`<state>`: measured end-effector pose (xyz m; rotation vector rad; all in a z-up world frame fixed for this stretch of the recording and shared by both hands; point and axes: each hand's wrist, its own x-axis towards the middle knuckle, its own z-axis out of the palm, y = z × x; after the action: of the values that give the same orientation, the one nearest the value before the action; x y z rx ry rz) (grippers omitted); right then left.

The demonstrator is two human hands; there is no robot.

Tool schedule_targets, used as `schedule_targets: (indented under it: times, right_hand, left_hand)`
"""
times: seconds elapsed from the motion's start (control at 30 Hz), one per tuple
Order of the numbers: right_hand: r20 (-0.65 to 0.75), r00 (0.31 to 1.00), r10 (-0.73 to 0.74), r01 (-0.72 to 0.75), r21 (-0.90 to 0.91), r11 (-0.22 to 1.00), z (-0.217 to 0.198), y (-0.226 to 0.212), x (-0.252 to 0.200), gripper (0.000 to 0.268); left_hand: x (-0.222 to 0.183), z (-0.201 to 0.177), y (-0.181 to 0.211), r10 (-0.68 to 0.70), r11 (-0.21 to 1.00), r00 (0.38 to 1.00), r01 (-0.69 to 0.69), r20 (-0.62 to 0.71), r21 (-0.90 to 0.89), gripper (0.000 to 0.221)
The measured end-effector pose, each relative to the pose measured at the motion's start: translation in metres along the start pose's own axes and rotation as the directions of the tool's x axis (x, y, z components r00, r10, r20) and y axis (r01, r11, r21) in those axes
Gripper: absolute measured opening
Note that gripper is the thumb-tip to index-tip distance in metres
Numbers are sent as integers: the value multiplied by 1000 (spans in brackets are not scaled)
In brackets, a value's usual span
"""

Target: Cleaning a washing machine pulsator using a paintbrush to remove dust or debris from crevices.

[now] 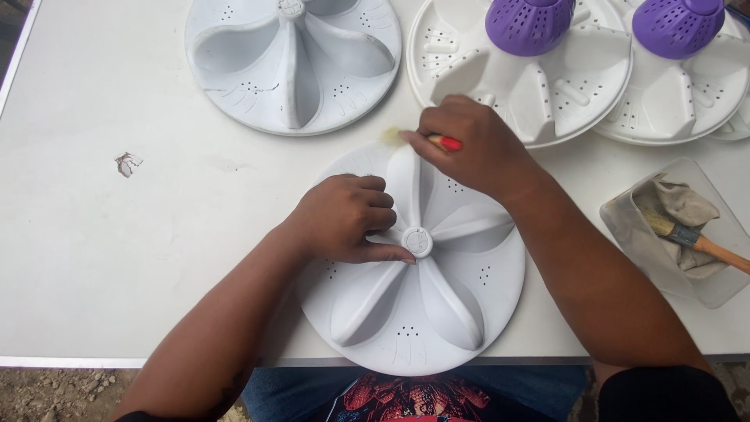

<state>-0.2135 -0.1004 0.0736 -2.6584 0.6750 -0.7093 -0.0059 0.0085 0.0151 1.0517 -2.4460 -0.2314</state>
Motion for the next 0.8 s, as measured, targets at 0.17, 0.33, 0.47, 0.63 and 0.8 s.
schedule_targets:
  times: [0.17, 0.33, 0.47, 0.63, 0.8]
  right_hand:
    - [198, 959, 201, -233, 155, 960, -10, -3, 35, 36]
    - [308, 845, 438, -471, 38, 881, -19, -15, 45, 43]
    - [402, 838, 370, -459, 150, 876, -22, -18, 45, 41]
    - [289, 922, 257, -335, 264, 904, -38, -14, 34, 40]
    - [159, 928, 336, -368, 253, 895, -55, -16, -28, 29]
  left_hand:
    - [-2, 7, -9, 238, 965, 943, -257, -232, -56, 61]
    - [-3, 9, -10, 243, 961, 940, -266, -240, -69, 62]
    - [-3, 8, -11, 223, 966, 949, -246, -224, -77, 59]
    - [-5, 8, -7, 221, 971, 943, -238, -250, -38, 63]
    - [-4, -6, -7, 147, 953, 936, -221, -320, -207, 51]
